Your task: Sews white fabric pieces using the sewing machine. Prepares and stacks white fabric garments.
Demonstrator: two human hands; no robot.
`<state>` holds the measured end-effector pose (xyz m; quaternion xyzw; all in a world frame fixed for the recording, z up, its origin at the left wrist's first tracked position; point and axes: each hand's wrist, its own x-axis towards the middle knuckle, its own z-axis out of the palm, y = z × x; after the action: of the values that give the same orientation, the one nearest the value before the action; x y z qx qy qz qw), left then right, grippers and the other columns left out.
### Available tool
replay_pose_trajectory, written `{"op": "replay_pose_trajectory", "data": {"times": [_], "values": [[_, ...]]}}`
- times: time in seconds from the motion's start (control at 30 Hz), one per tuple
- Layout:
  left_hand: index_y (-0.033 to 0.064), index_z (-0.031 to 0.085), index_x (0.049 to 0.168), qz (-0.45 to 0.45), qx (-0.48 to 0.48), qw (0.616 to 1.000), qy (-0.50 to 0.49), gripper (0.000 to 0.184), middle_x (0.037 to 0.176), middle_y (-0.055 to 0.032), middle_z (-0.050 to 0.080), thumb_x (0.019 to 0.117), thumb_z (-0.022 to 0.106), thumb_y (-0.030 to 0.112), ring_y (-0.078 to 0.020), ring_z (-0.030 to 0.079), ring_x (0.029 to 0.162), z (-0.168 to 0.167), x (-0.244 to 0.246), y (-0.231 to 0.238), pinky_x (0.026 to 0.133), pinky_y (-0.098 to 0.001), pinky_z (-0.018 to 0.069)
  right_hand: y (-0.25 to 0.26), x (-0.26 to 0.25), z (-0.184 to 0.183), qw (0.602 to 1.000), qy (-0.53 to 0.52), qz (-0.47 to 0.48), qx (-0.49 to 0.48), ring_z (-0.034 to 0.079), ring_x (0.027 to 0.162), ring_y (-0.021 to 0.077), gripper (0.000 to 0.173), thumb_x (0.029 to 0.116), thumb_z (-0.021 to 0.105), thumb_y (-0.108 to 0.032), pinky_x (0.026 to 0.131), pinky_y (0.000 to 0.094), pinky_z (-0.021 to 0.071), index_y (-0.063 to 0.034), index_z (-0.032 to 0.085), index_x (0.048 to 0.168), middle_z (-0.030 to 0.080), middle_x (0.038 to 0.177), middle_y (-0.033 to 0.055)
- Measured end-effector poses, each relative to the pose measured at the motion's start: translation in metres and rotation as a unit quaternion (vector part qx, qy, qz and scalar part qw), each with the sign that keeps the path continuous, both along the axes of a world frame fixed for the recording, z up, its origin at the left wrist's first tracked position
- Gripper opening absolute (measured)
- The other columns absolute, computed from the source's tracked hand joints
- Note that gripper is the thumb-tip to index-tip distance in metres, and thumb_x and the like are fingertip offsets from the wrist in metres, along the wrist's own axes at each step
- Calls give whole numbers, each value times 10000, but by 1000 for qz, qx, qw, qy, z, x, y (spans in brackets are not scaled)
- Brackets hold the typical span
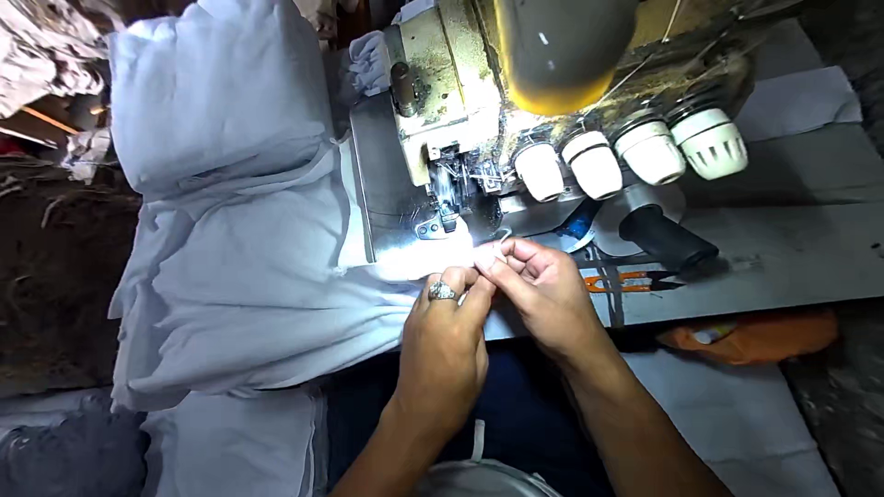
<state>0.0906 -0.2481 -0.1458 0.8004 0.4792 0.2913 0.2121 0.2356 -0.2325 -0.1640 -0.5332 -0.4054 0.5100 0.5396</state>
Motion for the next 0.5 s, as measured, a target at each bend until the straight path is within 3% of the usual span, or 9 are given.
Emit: {"op": "replay_pose_trajectory", "data": {"times": [0.07, 0.1, 0.17, 0.2, 0.27, 0.37, 0.4, 0.43, 0.5], "values": [[156, 760, 1198, -2, 5, 1000, -29, 250, 1147, -37, 697, 1007, 607, 205, -167, 635, 1068, 14, -15, -5, 886, -385, 520, 1, 0, 2, 1000, -4, -22, 4, 668, 610, 85, 48, 929, 683, -64, 577, 217, 579, -70, 727, 912, 701, 714, 14], [160, 770, 1157, 22, 28, 998, -60, 221, 1152, -25, 705, 998, 629, 219, -148, 633, 1088, 21, -25, -9, 912, -369, 513, -2, 1, 5, 999, -10, -28, 11, 685, 598, 97, 40, 933, 688, -51, 564, 223, 603, -57, 721, 911, 707, 716, 23], [92, 762, 1106, 99, 92, 987, -91, 217, 1174, -61, 717, 1012, 586, 177, -165, 635, 1159, 20, -43, -8, 1000, -357, 515, -9, 1, 6, 999, -24, -38, 27, 705, 616, 106, 32, 947, 679, -34, 567, 228, 619, -37, 705, 928, 724, 753, 34], [48, 742, 1153, 125, 108, 983, -85, 265, 1237, -90, 716, 1034, 537, 168, -199, 623, 1239, 10, -50, -2, 1063, -397, 491, -14, 1, 6, 998, -39, -47, 33, 703, 623, 95, 38, 954, 673, -39, 565, 220, 615, -30, 708, 943, 726, 768, 30], [50, 650, 1370, 125, 83, 987, -61, 389, 1481, -82, 585, 1077, 451, 212, -246, 455, 1455, -15, -58, 13, 1204, -485, 368, -24, 1, 5, 992, -96, -74, 45, 693, 642, 56, 88, 974, 649, -69, 562, 190, 598, -30, 726, 994, 731, 805, 3], [154, 529, 1516, 95, 70, 992, -32, 510, 1642, 21, 391, 1091, 403, 406, -248, 196, 1579, -25, -64, 20, 1266, -585, 179, -45, -4, 12, 977, -147, -111, 110, 674, 704, 37, 246, 1012, 547, -65, 601, 168, 571, 14, 710, 1180, 748, 954, 20], [147, 494, 1541, 80, 63, 994, -36, 599, 1661, 13, 356, 1060, 437, 500, -264, 164, 1586, -19, -68, 9, 1268, -595, 167, -57, -10, 19, 970, -159, -120, 137, 651, 701, 23, 298, 1013, 519, -66, 610, 163, 553, 27, 673, 1250, 739, 979, 16], [107, 474, 1546, 66, 67, 994, -54, 747, 1658, -44, 358, 994, 509, 608, -302, 191, 1577, -9, -72, -11, 1259, -588, 214, -70, -19, 30, 966, -163, -115, 166, 636, 711, 6, 338, 1020, 499, -75, 624, 164, 547, 38, 628, 1312, 728, 1027, 10], [68, 454, 1536, 46, 90, 987, -122, 977, 1609, -148, 418, 849, 657, 731, -320, 311, 1531, 16, -76, -59, 1230, -525, 324, -102, -46, 60, 960, -147, -66, 228, 666, 791, -24, 346, 1073, 503, -152, 697, 171, 584, -30, 581, 1387, 732, 1101, -18]]}}
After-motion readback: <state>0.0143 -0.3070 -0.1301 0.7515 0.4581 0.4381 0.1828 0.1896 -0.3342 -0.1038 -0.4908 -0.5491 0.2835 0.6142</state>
